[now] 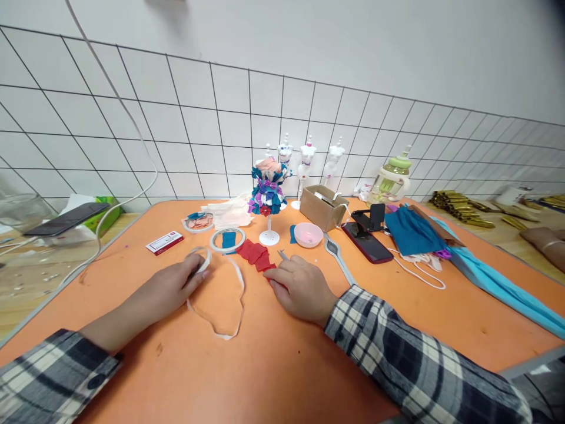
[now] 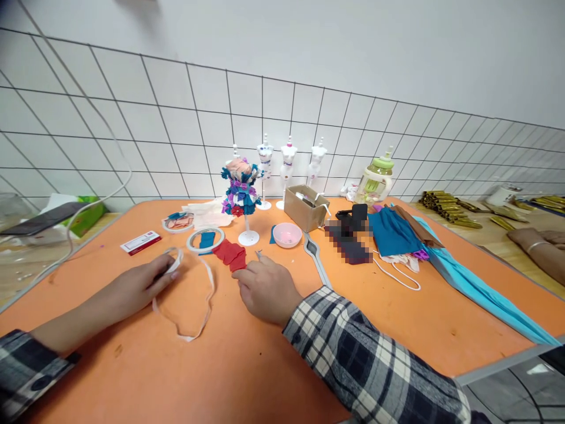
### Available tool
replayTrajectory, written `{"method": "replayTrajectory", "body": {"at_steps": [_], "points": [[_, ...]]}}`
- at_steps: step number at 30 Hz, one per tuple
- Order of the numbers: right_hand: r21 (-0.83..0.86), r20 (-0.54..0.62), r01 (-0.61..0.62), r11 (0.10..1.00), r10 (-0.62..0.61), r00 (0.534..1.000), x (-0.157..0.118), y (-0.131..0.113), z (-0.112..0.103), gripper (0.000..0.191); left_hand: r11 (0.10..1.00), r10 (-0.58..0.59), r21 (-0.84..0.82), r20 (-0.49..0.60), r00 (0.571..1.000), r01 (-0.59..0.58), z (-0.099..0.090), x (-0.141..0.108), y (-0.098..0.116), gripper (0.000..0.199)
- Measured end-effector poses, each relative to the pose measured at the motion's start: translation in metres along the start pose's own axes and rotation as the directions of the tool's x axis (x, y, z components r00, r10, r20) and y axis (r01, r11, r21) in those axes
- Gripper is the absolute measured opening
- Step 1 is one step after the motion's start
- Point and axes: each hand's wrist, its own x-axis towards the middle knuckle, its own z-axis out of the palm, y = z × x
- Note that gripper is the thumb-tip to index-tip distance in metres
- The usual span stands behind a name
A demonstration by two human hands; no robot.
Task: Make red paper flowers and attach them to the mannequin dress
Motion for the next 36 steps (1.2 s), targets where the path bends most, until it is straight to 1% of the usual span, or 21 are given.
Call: {"method": "replayTrajectory", "body": {"at_steps": [2, 4, 6, 7, 8, 10, 13, 15, 16, 18, 20, 22, 24, 26, 27, 29, 31, 32, 34, 36], "points": [[0.101, -0.063, 0.009, 0.995, -0.003, 0.998, 0.0, -0.004, -0.001, 0.031, 0.994, 0.049, -0.106, 0.103, 0.993, -0.038, 0.002, -0.008, 0.014, 0.038], [0.234, -0.132, 0.022, 0.972, 0.01, 0.991, 0.0, -0.01, -0.002, 0.048, 0.978, 0.138, -0.168, 0.093, 0.986, -0.121, 0.008, -0.017, 0.03, 0.042], [0.374, -0.181, 0.031, 0.927, 0.041, 0.983, 0.0, -0.016, -0.002, 0.065, 0.958, 0.231, -0.188, 0.049, 0.972, -0.218, 0.017, -0.027, 0.046, 0.045], [0.427, -0.195, 0.027, 0.904, 0.063, 0.979, 0.0, -0.02, -0.001, 0.069, 0.944, 0.282, -0.187, 0.04, 0.959, -0.27, 0.022, -0.032, 0.053, 0.046], [0.456, -0.205, 0.017, 0.89, 0.086, 0.975, -0.001, -0.023, 0.0, 0.068, 0.933, 0.321, -0.185, 0.033, 0.947, -0.309, 0.026, -0.037, 0.059, 0.045], [0.452, -0.244, -0.008, 0.892, 0.133, 0.961, -0.002, -0.027, 0.001, 0.055, 0.917, 0.361, -0.19, 0.013, 0.933, -0.352, 0.032, -0.044, 0.069, 0.046], [0.385, -0.331, -0.025, 0.922, 0.164, 0.929, -0.002, -0.03, 0.003, 0.023, 0.919, 0.329, -0.23, 0.007, 0.944, -0.319, 0.035, -0.047, 0.074, 0.051], [0.364, -0.351, 0.017, 0.931, 0.12, 0.929, -0.002, -0.03, 0.003, 0.008, 0.926, 0.277, -0.273, 0.024, 0.961, -0.26, 0.034, -0.047, 0.073, 0.053], [0.347, -0.348, 0.047, 0.937, 0.082, 0.934, -0.002, -0.029, 0.004, 0.005, 0.925, 0.25, -0.305, 0.034, 0.968, -0.228, 0.034, -0.046, 0.072, 0.054], [0.271, -0.338, 0.11, 0.956, -0.012, 0.941, -0.003, -0.029, 0.004, 0.006, 0.905, 0.202, -0.39, 0.041, 0.979, -0.17, 0.033, -0.046, 0.071, 0.058], [0.141, -0.313, 0.172, 0.975, -0.121, 0.942, -0.003, -0.03, 0.005, 0.006, 0.869, 0.161, -0.479, 0.033, 0.986, -0.125, 0.033, -0.045, 0.072, 0.063], [0.016, -0.271, 0.226, 0.974, -0.214, 0.938, -0.004, -0.032, 0.007, 0.006, 0.828, 0.129, -0.553, 0.03, 0.991, -0.091, 0.034, -0.045, 0.075, 0.067], [-0.061, -0.233, 0.253, 0.966, -0.26, 0.937, -0.004, -0.034, 0.01, 0.009, 0.786, 0.096, -0.616, 0.039, 0.995, -0.052, 0.037, -0.044, 0.079, 0.074], [-0.091, -0.215, 0.267, 0.959, -0.281, 0.935, -0.004, -0.035, 0.013, 0.012, 0.749, 0.071, -0.663, 0.049, 0.996, -0.021, 0.041, -0.043, 0.082, 0.078], [-0.088, -0.205, 0.291, 0.953, -0.303, 0.931, -0.004, -0.035, 0.014, 0.01, 0.744, 0.063, -0.668, 0.045, 0.997, -0.017, 0.043, -0.043, 0.083, 0.077], [-0.038, -0.185, 0.374, 0.927, -0.374, 0.909, -0.005, -0.035, 0.015, 0.01, 0.776, 0.067, -0.629, 0.011, 0.998, -0.045, 0.044, -0.043, 0.083, 0.069], [0.045, -0.187, 0.448, 0.893, -0.433, 0.882, -0.006, -0.035, 0.013, 0.022, 0.841, 0.113, -0.529, -0.032, 0.993, -0.113, 0.042, -0.044, 0.081, 0.058], [0.087, -0.199, 0.456, 0.886, -0.433, 0.879, -0.006, -0.035, 0.011, 0.028, 0.869, 0.153, -0.469, -0.047, 0.987, -0.158, 0.04, -0.045, 0.08, 0.053], [0.152, -0.241, 0.408, 0.9, -0.366, 0.899, -0.006, -0.034, 0.005, 0.027, 0.896, 0.252, -0.366, -0.049, 0.967, -0.252, 0.035, -0.047, 0.079, 0.045], [0.19, -0.301, 0.323, 0.927, -0.258, 0.918, -0.005, -0.031, 0.0, 0.02, 0.893, 0.335, -0.314, -0.021, 0.942, -0.324, 0.031, -0.049, 0.078, 0.042]]}}
